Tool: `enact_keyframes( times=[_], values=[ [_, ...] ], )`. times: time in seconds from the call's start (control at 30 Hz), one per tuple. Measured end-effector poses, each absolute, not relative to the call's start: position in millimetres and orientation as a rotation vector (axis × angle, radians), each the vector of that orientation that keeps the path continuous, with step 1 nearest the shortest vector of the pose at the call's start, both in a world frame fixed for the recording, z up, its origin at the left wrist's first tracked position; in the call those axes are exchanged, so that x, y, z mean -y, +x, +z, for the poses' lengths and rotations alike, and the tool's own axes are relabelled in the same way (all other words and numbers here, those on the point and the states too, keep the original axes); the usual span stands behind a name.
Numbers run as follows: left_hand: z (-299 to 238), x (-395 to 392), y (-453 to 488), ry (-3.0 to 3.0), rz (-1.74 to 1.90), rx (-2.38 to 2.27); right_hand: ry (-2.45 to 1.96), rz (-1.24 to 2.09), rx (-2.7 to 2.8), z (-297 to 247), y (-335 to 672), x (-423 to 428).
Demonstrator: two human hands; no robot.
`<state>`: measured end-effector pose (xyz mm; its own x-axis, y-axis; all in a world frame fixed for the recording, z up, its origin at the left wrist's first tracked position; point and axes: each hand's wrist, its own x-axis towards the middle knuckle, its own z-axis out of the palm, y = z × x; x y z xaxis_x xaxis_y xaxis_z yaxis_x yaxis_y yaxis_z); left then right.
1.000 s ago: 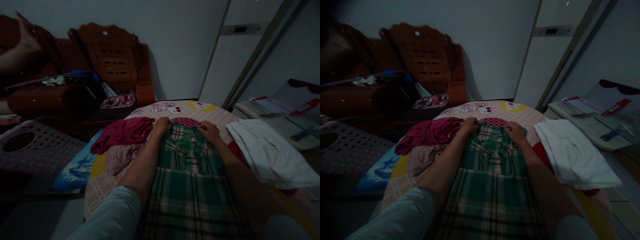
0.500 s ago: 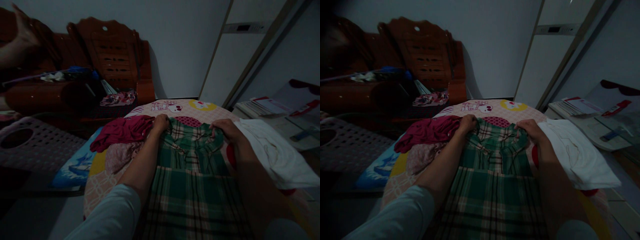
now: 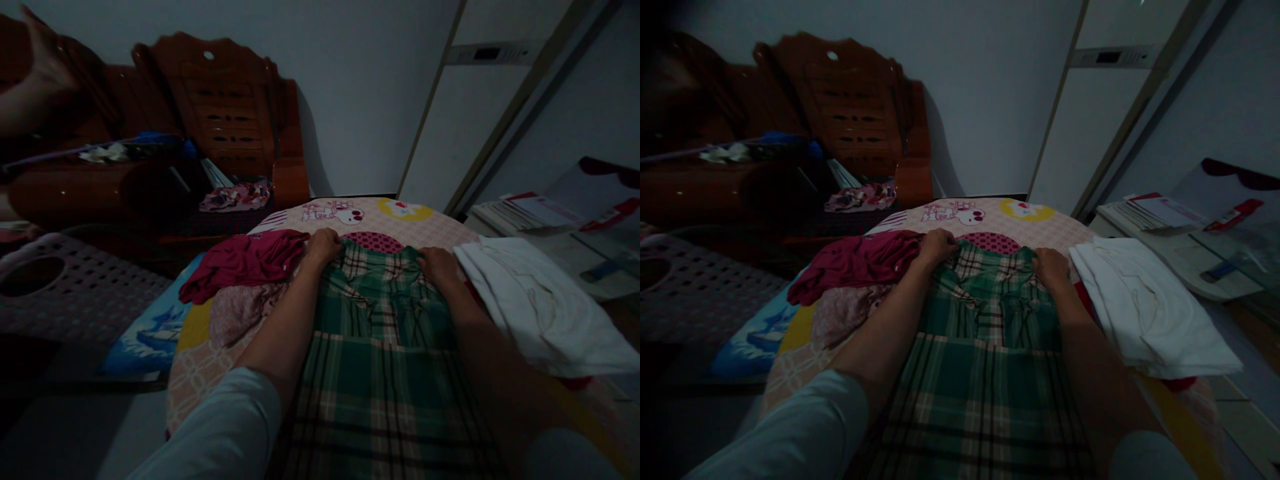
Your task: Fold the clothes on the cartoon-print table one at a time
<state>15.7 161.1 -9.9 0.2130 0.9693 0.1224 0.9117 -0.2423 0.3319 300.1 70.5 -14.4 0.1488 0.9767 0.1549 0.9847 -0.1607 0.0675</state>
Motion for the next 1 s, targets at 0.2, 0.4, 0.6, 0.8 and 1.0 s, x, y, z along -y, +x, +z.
enact_keyframes(
  times=[0.2,0.4,0.6,0.8,1.0],
  values=[
    [-2,-160,15,2.271,0.421,-1.858,-2.336,-0.297,1.965,-24,303,-75],
    [12,-158,11,2.206,0.478,-1.879,-2.298,-0.351,1.834,-28,307,-78],
    [17,-158,12,2.192,0.56,-1.867,-2.109,-0.284,1.507,-16,310,-83],
    [9,-165,10,2.067,0.65,-1.845,-2.147,0.072,1.616,1,315,-100],
    [-1,-169,10,2.067,0.702,-1.848,-2.221,-0.119,1.992,-3,311,-104]
  ],
)
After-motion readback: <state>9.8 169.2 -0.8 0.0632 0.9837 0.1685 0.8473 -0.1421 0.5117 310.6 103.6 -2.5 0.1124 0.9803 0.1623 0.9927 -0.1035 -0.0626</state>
